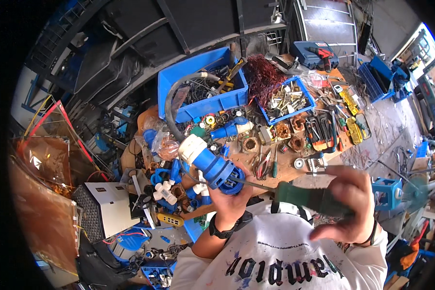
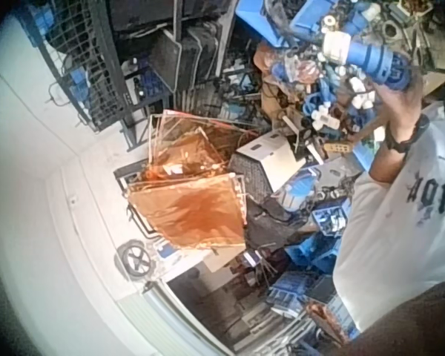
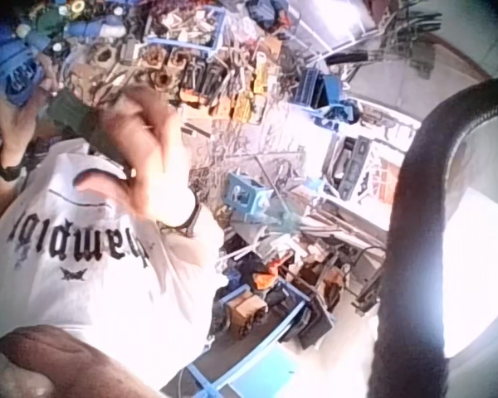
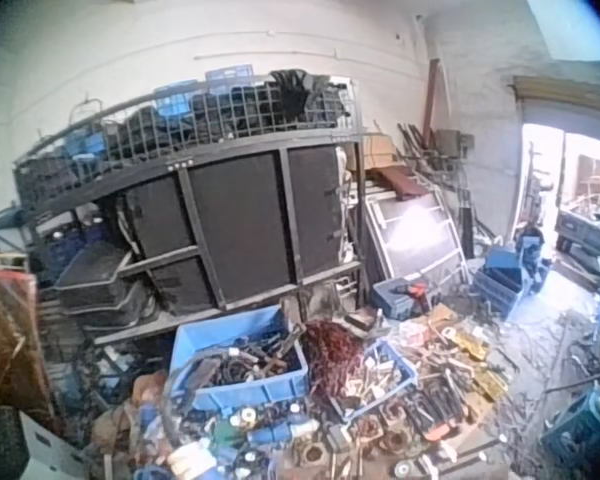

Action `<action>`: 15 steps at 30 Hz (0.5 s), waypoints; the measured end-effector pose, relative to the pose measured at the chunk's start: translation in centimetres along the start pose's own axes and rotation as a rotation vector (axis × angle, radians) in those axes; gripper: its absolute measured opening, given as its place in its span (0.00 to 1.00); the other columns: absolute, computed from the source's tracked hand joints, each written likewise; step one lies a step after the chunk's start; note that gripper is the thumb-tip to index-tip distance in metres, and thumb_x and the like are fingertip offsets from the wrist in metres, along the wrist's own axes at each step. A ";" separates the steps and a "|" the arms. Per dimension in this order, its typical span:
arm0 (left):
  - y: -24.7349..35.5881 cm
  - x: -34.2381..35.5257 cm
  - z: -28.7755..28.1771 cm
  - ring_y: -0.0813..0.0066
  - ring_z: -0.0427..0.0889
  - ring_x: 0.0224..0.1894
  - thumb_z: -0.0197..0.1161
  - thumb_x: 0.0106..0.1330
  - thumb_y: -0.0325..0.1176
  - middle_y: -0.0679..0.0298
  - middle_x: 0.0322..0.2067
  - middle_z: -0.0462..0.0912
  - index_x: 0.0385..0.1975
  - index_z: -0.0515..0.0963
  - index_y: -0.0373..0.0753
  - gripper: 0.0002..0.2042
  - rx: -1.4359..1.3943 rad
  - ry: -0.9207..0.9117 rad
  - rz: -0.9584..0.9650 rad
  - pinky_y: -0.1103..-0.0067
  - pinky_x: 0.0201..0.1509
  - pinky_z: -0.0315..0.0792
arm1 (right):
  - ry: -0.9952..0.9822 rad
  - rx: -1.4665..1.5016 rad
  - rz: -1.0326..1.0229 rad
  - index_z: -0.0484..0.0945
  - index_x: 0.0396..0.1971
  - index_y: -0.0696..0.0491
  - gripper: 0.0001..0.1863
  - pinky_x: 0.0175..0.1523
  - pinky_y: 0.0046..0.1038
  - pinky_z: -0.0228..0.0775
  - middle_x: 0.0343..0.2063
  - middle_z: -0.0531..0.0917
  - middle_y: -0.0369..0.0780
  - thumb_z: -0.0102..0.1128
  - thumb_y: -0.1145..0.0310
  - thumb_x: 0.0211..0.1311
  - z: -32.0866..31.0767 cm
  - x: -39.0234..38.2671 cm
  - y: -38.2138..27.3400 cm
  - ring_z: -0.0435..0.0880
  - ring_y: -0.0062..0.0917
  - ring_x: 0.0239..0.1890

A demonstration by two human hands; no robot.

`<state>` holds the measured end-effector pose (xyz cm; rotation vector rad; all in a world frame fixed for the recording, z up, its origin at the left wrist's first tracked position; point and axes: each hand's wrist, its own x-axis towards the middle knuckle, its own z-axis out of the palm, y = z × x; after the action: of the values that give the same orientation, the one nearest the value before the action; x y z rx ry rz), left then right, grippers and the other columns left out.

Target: The person holds a blue industrial electrical connector with a cable and uses a green-handled screwdriver to tighten the internal screws. The person rotates the connector to access different screw points while working in a cluttered workshop environment.

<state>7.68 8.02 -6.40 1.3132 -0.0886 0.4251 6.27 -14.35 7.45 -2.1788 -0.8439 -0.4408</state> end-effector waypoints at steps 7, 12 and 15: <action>-0.6 0.1 -0.6 0.77 0.76 0.35 0.65 0.50 0.14 0.61 0.36 0.75 0.49 0.63 0.35 0.26 0.051 -0.029 0.011 0.79 0.41 0.73 | -0.017 -0.134 -0.126 0.77 0.43 0.52 0.23 0.28 0.25 0.71 0.38 0.80 0.43 0.70 0.61 0.46 0.3 -0.3 0.1 0.79 0.28 0.28; 0.1 0.1 -0.1 0.76 0.77 0.35 0.65 0.51 0.14 0.61 0.35 0.75 0.50 0.63 0.36 0.26 -0.017 -0.017 -0.010 0.79 0.41 0.73 | -0.111 0.053 -0.136 0.78 0.39 0.53 0.23 0.33 0.26 0.72 0.39 0.80 0.42 0.73 0.58 0.43 -0.4 0.2 0.6 0.79 0.30 0.36; 0.0 0.0 -0.3 0.76 0.77 0.35 0.64 0.51 0.13 0.61 0.35 0.75 0.50 0.63 0.36 0.27 -0.003 0.007 -0.025 0.79 0.41 0.74 | -0.174 0.082 0.230 0.76 0.39 0.56 0.27 0.32 0.28 0.73 0.36 0.79 0.43 0.72 0.52 0.44 -0.8 0.2 -0.4 0.81 0.32 0.34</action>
<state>7.66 8.28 -6.43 1.3090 -0.0669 0.4079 6.11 -14.64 8.32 -2.2275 -0.6782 -0.1020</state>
